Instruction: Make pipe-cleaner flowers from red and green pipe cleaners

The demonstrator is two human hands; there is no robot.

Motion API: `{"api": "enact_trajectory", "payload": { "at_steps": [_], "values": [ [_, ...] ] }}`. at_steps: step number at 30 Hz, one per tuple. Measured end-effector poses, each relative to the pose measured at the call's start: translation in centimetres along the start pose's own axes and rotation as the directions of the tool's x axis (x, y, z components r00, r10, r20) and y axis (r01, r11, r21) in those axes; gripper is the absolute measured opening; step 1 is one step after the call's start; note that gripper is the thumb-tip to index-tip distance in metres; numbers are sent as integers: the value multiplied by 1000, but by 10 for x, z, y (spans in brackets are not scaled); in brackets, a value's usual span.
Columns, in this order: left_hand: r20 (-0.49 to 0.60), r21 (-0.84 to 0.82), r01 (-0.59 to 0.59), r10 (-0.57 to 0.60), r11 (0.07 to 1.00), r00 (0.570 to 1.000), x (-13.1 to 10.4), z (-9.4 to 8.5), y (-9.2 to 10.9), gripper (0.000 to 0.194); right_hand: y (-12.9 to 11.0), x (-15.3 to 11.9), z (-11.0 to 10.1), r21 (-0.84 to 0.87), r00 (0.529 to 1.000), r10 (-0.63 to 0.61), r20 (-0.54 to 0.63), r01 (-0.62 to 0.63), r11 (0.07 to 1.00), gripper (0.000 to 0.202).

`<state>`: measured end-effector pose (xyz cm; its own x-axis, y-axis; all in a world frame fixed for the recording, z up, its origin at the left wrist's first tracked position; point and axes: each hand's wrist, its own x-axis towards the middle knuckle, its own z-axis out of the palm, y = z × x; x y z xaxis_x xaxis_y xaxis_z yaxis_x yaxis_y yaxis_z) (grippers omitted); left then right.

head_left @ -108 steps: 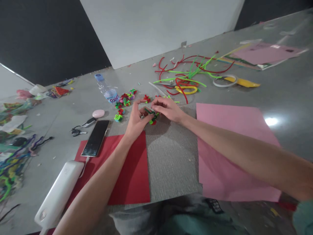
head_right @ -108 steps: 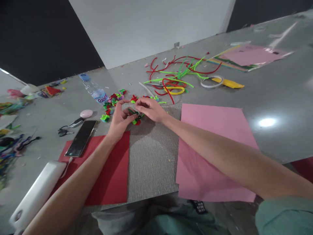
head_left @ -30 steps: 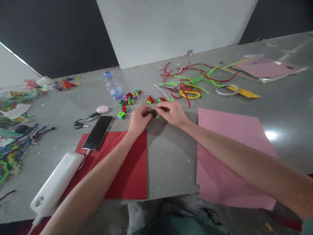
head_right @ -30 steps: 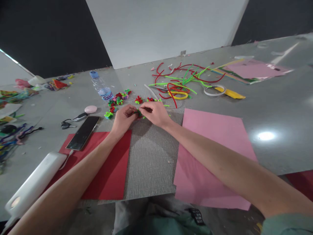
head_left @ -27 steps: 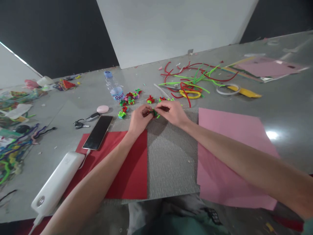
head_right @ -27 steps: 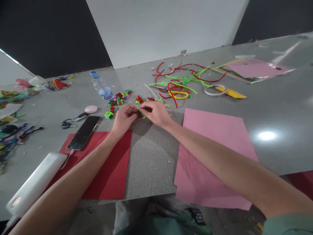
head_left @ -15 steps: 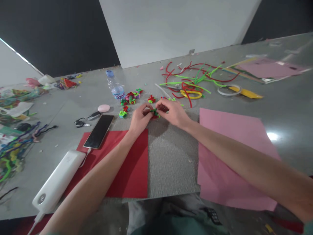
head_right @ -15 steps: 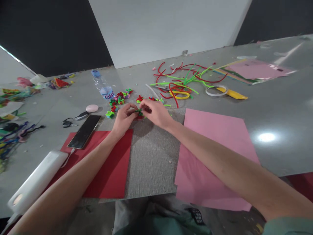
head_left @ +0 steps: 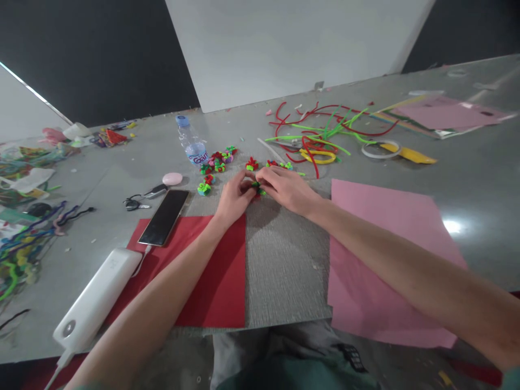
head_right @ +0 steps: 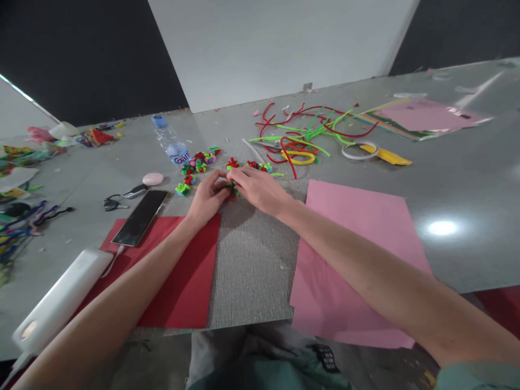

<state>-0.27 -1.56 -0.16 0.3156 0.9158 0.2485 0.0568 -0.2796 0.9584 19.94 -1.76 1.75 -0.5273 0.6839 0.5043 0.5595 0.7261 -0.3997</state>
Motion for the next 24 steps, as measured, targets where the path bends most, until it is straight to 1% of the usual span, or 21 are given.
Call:
{"api": "enact_trajectory", "payload": {
  "at_steps": [5,12,18,21,24],
  "values": [
    [-1,26,-31,31,999,1000,0,0,1,32,-1,-2,3,-24,999,30,-30,-30,999,11],
    [1,71,-50,50,996,999,0,0,0,35,-3,-1,2,-7,1000,7,-16,-7,1000,9],
    [-30,45,-14,16,999,999,1,1,2,31,3,-1,3,48,998,19,-66,-16,999,6],
    [-27,16,-15,16,1000,1000,2,1,2,28,5,0,3,74,995,41,-89,-34,997,5],
    [-25,-12,-9,8,1000,1000,2,1,1,26,5,0,4,75,995,31,-91,-24,997,7]
  ]
}}
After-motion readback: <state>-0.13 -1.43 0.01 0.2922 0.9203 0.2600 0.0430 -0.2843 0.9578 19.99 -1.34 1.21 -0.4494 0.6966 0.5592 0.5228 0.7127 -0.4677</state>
